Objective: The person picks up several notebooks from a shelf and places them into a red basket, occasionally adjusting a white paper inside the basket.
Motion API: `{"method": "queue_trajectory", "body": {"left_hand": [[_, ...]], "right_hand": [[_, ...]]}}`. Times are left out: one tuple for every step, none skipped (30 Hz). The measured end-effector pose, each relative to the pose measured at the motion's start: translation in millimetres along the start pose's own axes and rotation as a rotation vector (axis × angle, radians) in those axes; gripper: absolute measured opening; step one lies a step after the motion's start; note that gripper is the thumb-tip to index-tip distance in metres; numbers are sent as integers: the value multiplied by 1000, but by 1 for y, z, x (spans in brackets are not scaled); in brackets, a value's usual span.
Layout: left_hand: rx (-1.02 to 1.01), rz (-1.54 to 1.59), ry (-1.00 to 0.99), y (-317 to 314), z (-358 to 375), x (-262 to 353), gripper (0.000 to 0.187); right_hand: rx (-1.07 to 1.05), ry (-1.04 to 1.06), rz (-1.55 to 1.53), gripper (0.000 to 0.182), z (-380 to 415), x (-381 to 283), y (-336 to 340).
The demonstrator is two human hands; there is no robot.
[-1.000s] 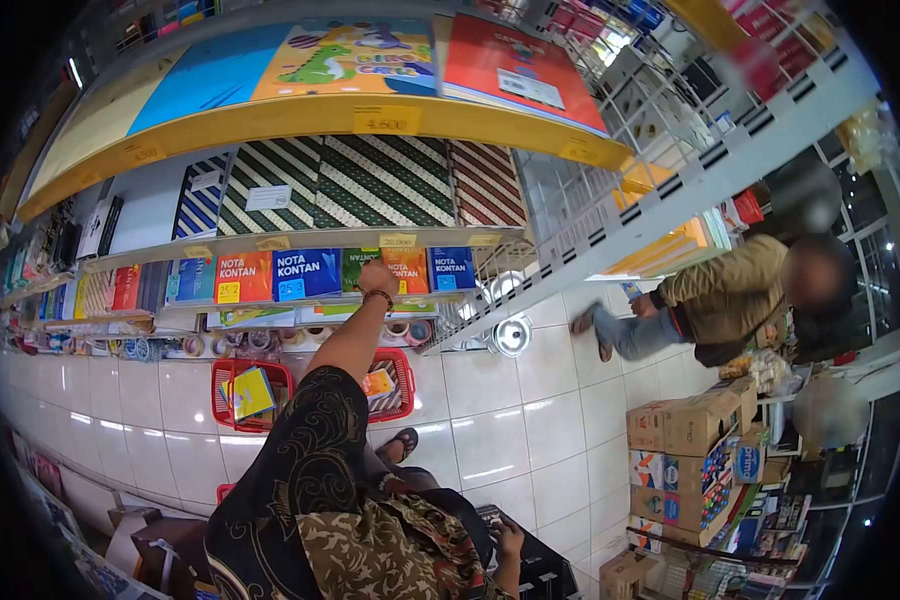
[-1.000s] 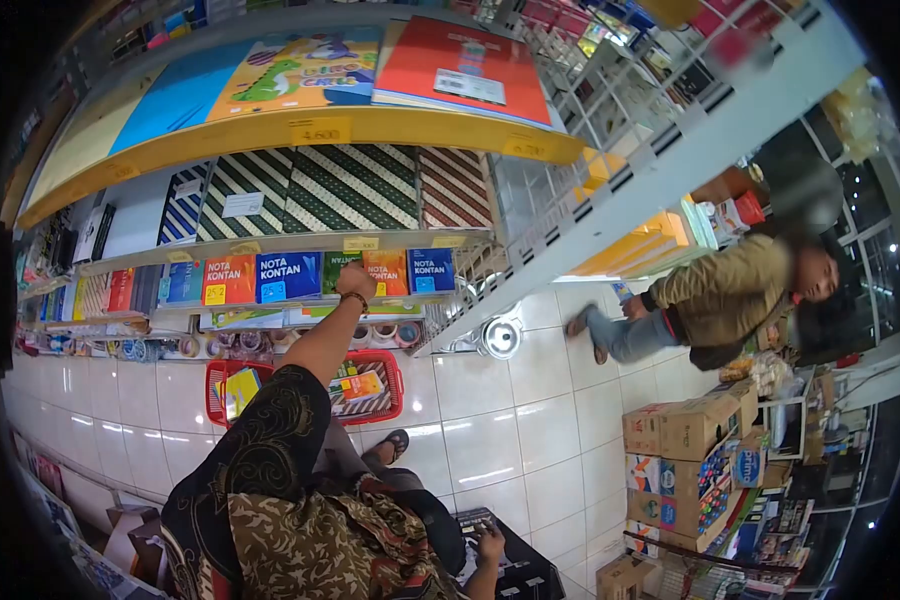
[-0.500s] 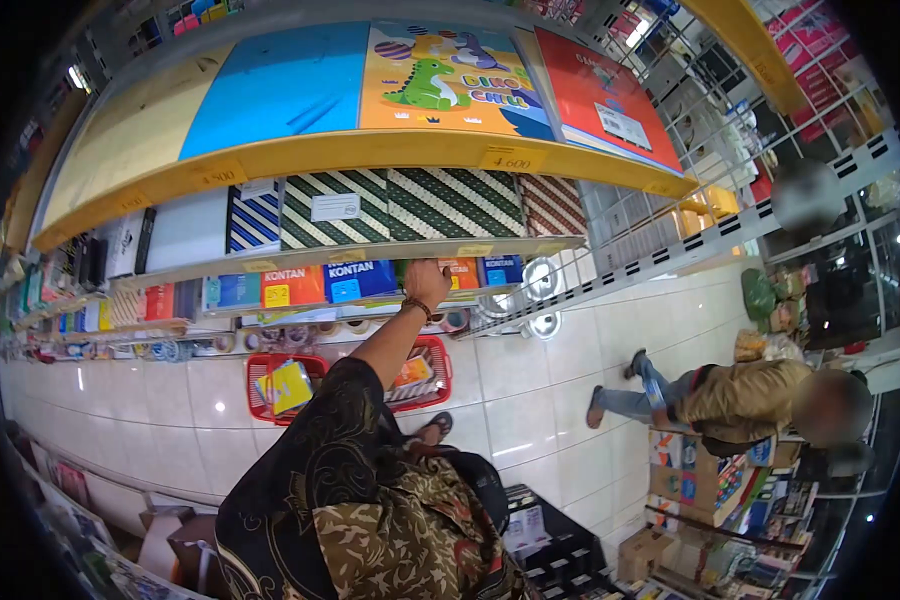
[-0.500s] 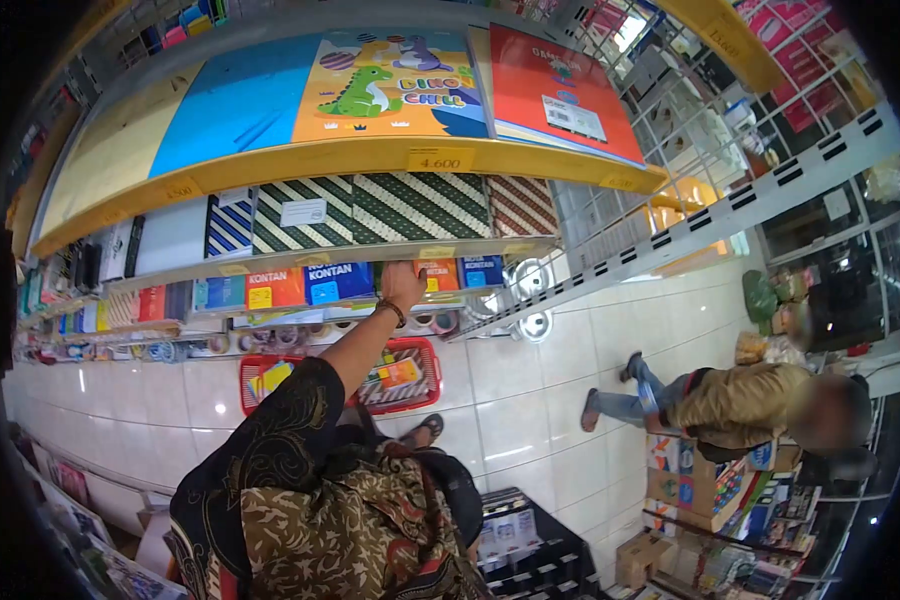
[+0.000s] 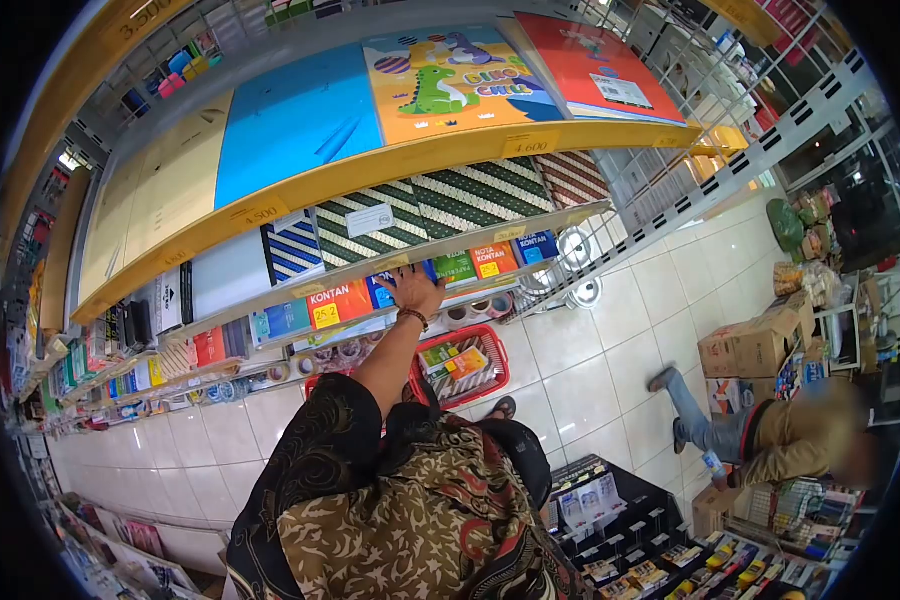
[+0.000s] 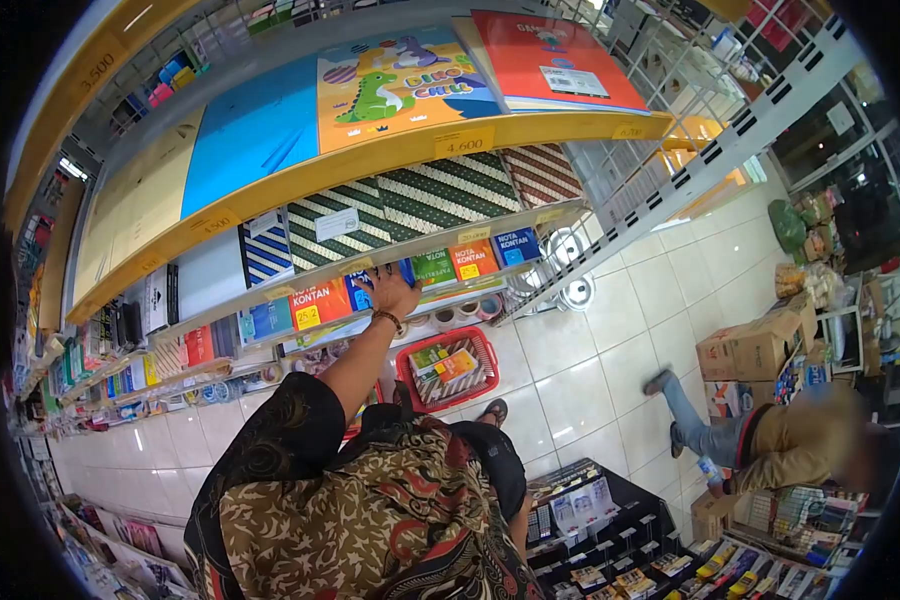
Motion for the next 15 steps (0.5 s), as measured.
{"method": "queue_trajectory", "body": {"left_hand": [[34,-8,-16,0,0,-1,95],[66,-16,-29,0,1,-4,95],[55,-20,-23,-2,1,-7,95],[-2,-31,-22,-3,0,-8,98],[-58,-42,-25,-4,-1,-8,102],[-42,-34,-27,-2,0,-7,101],[-51,-38,-38,-3,0,-5,101],[-29,-33,-35,-2,0,-5,101],[-9,-29,-33,-1,0,-6,101],[-2,-27,-36,0,0,-5,101],[7,-34,-45,-3,-1,-7,102],[57,-27,-53,-7,-2,-8,100],[100,-20,-60,-8,1,-8,98],[171,12,-111,-8,6,-7,93],[247,48,-161,-2,12,-3,89]], "right_hand": [[-11,5,11,31,-3,-1,-1],[-23,7,23,31,-4,-1,-1],[-34,7,34,31,-4,0,0],[-43,8,41,31,-5,-1,-1],[-50,11,45,30,-7,-2,-2],[-53,15,45,30,-10,-4,-4],[-51,20,44,30,-14,-6,-4],[-49,24,41,30,-18,-9,-4],[-45,27,39,30,-21,-11,-3],[-37,27,36,30,-22,-21,-2],[-21,22,33,30,-23,-17,5],[1,9,30,30,-20,-10,15],[24,-11,28,30,-12,-4,27],[46,-32,27,29,-6,4,39],[63,-47,25,29,-4,10,50]]}}
Point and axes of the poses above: each hand's wrist, its own z-axis away from the middle knuckle, its own y-axis out of the back of the hand, x = y × z, the point moved 4 cm from there along -z, towards the middle knuckle, and after that the axes turned 4 degrees about -x, right-handed, at the moved point
